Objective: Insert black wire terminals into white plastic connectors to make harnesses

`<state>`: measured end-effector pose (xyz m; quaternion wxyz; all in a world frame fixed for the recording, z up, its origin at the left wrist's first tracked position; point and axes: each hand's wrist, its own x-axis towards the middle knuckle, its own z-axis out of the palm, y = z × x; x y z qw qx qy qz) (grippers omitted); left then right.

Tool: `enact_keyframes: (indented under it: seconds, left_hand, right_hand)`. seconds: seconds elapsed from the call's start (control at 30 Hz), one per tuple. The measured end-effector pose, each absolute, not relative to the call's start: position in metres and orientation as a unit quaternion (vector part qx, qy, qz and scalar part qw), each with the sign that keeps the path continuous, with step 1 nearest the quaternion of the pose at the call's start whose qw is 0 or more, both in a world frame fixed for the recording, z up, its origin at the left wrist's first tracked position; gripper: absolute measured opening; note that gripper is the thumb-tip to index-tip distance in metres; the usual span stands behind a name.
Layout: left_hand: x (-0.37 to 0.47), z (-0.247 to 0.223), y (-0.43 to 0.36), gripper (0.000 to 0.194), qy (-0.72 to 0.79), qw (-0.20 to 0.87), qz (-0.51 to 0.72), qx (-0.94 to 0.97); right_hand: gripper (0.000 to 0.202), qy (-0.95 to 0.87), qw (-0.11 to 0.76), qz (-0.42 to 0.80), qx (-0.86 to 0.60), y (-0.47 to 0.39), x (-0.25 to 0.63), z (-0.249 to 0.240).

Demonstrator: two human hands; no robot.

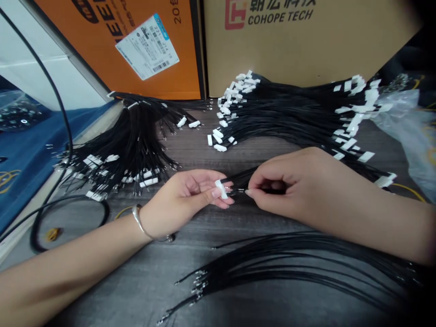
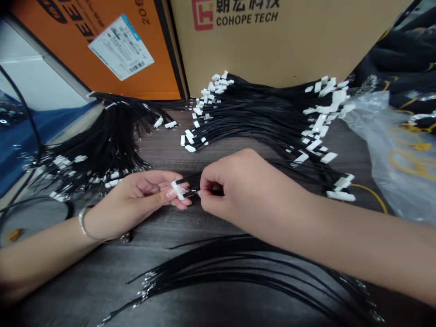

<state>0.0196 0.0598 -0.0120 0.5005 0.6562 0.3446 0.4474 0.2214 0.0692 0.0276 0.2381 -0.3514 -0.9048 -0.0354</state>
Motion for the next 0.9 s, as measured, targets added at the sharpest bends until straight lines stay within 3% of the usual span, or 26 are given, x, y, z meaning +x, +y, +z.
enact_keyframes:
  seconds: [0.23,0.47,0.67,0.9]
  left_hand:
    - [0.019,-0.015,0.059,0.012,0.365,0.456,0.436,0.685]
    - [0.019,-0.014,0.058,0.014,0.375,0.448,0.429,0.689]
    - [0.017,-0.014,0.059,0.015,0.366,0.425,0.405,0.723]
    - [0.015,-0.015,0.06,0.014,0.361,0.417,0.401,0.731]
  right_hand:
    - [0.024,-0.92,0.205,-0.147,-0.298,0.061,0.223,0.022]
    - [0.019,-0.931,0.167,-0.243,-0.215,0.059,0.225,0.018]
    - [0.019,-0.923,0.244,-0.145,-0.261,0.069,0.221,0.022]
    - [0.013,-0.912,0.225,0.031,-0.34,0.079,0.221,0.03]
